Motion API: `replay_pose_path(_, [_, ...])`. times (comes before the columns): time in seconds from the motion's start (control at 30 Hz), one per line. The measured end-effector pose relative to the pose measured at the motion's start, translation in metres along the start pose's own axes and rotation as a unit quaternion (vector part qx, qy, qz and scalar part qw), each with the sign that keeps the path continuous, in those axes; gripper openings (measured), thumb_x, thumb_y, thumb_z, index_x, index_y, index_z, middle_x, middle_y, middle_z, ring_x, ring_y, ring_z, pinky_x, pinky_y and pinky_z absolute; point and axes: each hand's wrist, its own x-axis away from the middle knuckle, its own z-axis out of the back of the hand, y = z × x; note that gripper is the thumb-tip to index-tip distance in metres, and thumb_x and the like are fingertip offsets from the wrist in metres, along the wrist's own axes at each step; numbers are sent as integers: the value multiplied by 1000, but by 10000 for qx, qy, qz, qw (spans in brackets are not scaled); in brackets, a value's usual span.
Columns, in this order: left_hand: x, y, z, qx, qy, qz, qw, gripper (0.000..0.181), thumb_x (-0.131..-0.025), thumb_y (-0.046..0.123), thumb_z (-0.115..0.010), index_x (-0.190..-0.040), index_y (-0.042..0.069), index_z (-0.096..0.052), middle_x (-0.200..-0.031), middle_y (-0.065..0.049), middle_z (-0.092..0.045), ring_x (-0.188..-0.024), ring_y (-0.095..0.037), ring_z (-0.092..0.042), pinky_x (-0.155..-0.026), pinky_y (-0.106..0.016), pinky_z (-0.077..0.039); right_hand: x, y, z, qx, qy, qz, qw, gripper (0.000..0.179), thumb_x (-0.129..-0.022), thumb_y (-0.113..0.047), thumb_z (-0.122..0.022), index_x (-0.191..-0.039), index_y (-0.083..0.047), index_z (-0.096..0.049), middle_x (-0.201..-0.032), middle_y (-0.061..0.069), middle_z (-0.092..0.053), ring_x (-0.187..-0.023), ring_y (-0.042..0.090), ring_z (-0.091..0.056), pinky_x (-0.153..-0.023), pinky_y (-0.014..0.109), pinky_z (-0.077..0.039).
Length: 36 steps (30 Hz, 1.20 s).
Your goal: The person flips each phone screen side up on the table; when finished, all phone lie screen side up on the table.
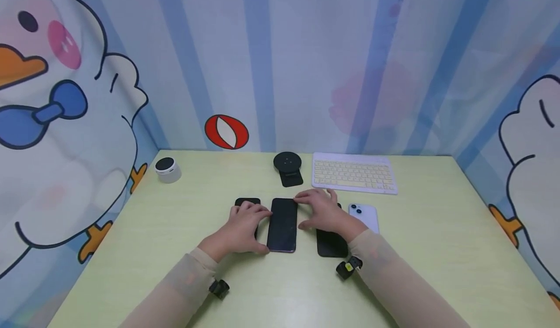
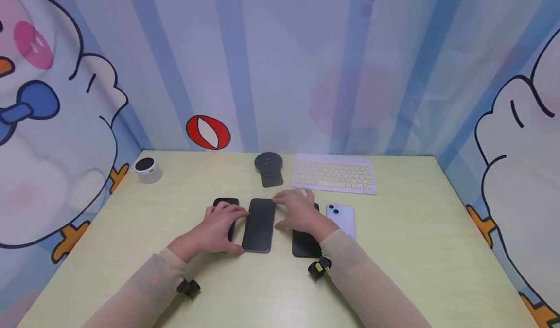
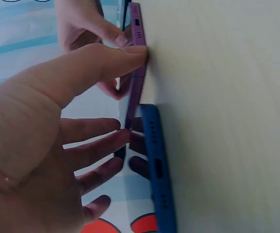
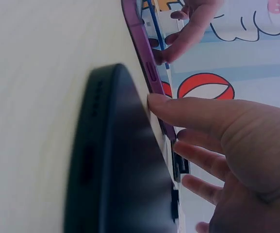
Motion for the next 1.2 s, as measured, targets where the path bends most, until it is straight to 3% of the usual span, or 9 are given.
replay_pose_path(0.23, [4, 9, 5, -19, 131, -12, 9999, 92, -74, 45, -91, -151, 13, -53, -153, -9, -51, -140, -33, -37, -109, -57, -33, 18, 15, 6, -171, 170, 27, 9997, 62, -87, -29, -84, -143, -13, -63, -150, 10, -57, -147, 37, -39, -116, 69, -23])
replay_pose_path(0.47, [-11, 29, -6, 74, 402, -305, 9987, 73, -86, 40, -83, -149, 14, -56, -154, -6, -51, -139, -30, -41, -112, -54, -38, 33, 40, 14, -197, 441, -59, 9988, 54, -91, -28, -80, -140, -11, -65, -146, 12, -59, -140, 38, -46, -113, 68, -28])
replay_pose_path(0.8, [-31, 57, -21, 47, 175, -717, 9973, 69, -85, 48, -81, -144, 18, -60, -150, -1, -55, -138, -29, -41, -113, -51, -39, 54, 68, 23, -201, 633, -188, 9976, 49, -92, -25, -78, -138, -11, -67, -144, 14, -61, -140, 40, -47, -112, 71, -21])
replay_pose_path(0.93, [-36, 66, -23, -167, 153, -750, 9969, 72, -83, 53, -81, -143, 18, -62, -147, 0, -58, -136, -27, -42, -111, -48, -40, 58, 74, 24, -204, 684, -171, 9973, 47, -92, -22, -78, -137, -12, -68, -142, 12, -64, -139, 40, -49, -111, 74, -14])
replay_pose_path(1.2, [-43, 80, -27, -169, -28, -714, 9973, 74, -80, 58, -81, -143, 22, -62, -147, 3, -58, -135, -22, -41, -107, -49, -32, 62, 84, 23, -321, 632, -47, 9975, 48, -89, -11, -78, -136, -12, -69, -139, 10, -66, -137, 38, -52, -110, 78, -10])
